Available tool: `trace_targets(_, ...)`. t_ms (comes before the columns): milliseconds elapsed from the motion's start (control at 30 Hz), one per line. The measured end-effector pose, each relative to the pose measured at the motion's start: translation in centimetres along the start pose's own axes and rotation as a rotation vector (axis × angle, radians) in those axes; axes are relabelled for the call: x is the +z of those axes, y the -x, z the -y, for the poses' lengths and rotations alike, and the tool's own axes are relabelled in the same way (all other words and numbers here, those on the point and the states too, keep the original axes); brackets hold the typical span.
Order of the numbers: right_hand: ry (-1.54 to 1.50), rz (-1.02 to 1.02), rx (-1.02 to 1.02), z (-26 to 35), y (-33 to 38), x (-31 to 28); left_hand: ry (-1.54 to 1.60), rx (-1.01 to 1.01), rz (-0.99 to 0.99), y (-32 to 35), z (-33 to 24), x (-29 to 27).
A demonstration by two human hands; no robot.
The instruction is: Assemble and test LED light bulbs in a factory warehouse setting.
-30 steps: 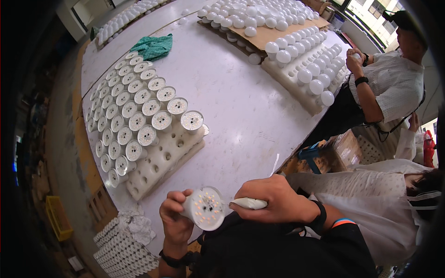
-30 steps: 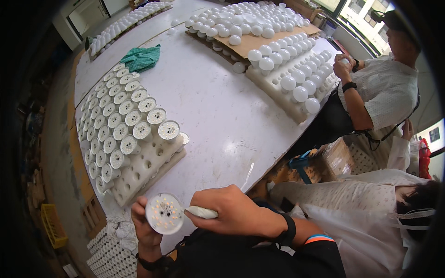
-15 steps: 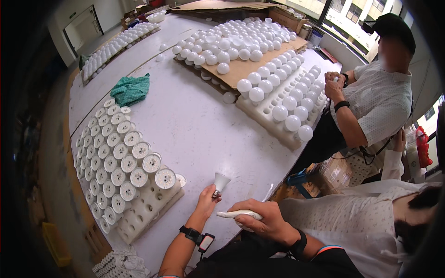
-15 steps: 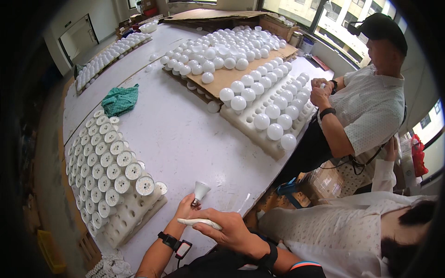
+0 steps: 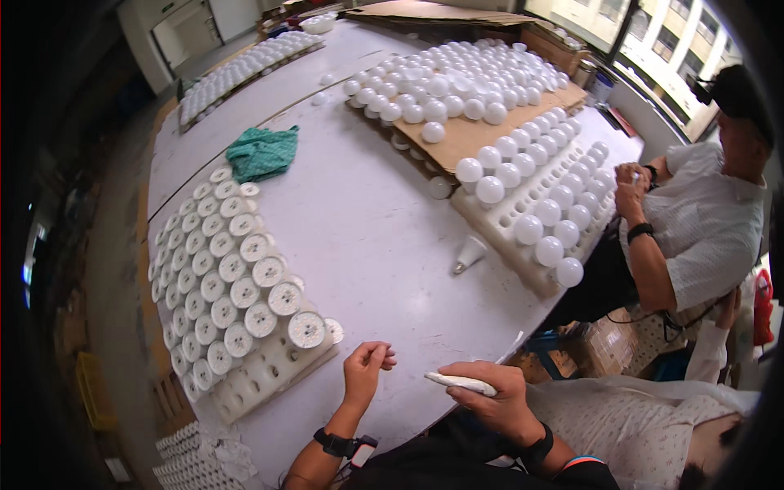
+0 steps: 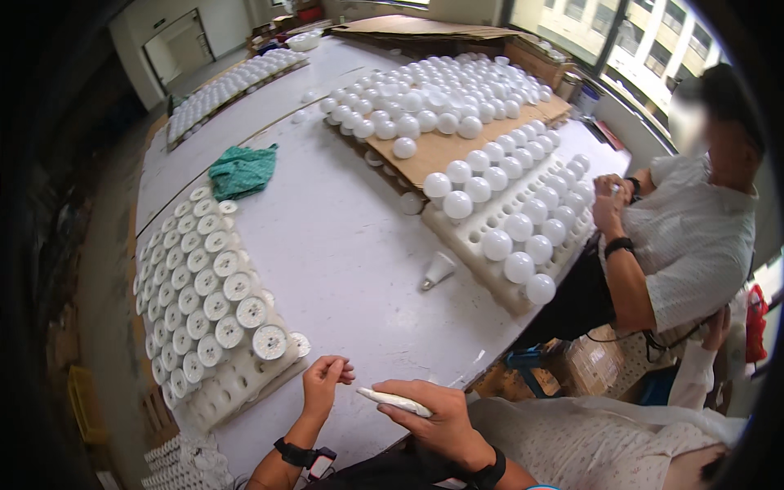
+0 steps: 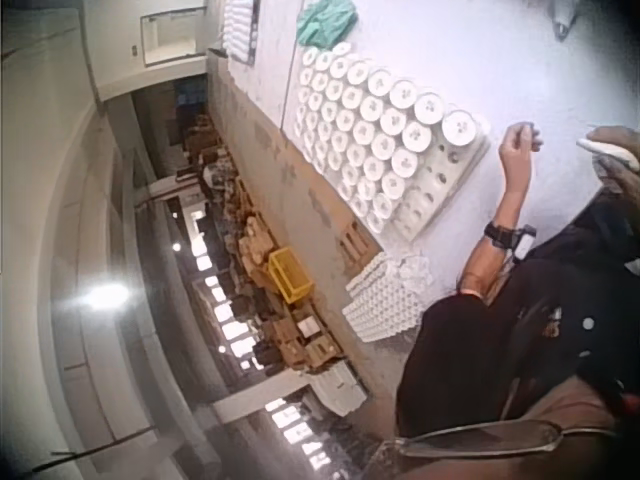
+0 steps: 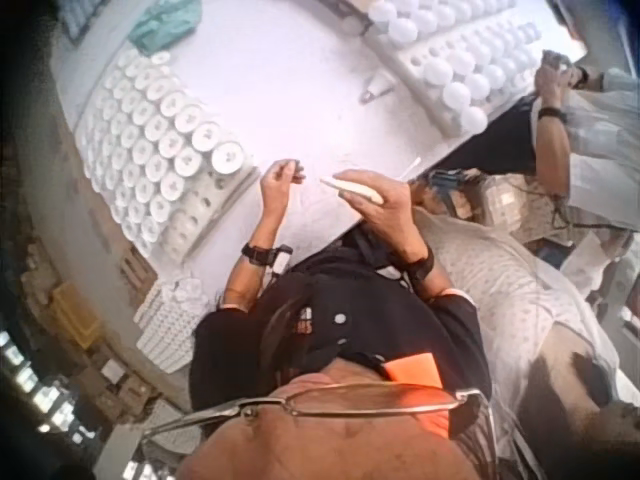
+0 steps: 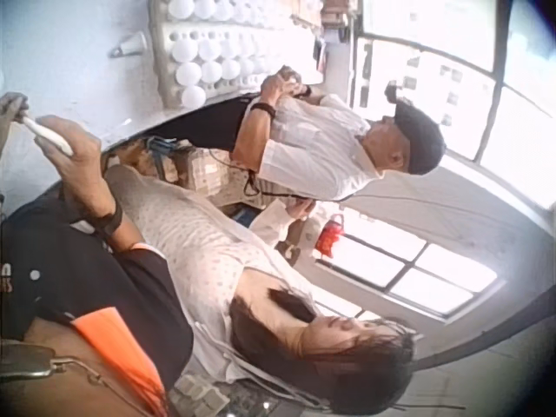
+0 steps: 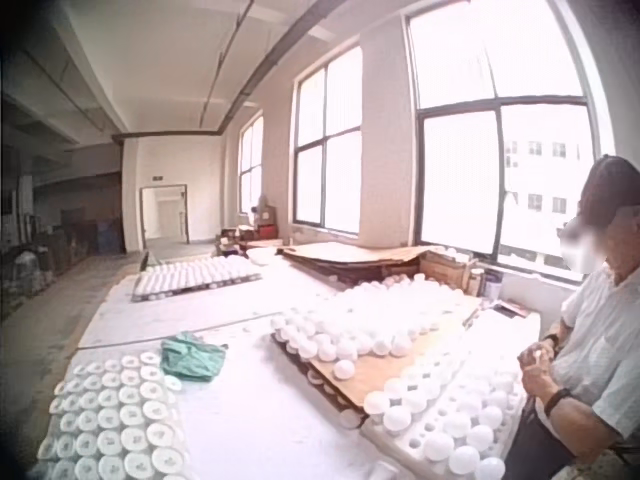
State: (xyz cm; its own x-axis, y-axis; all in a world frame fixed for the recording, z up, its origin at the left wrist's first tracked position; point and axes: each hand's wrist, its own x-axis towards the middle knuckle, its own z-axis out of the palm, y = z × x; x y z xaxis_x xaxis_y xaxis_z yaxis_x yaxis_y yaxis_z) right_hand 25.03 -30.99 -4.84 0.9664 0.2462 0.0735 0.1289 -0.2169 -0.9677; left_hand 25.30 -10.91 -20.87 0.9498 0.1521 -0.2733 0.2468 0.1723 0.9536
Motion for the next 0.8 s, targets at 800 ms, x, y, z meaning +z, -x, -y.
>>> trace_targets(800, 0.251, 0.144, -0.461, 5.6, 6.9, 10.3, 0.600, -0.362, 0.523, 16.9, -9.1, -12.4)
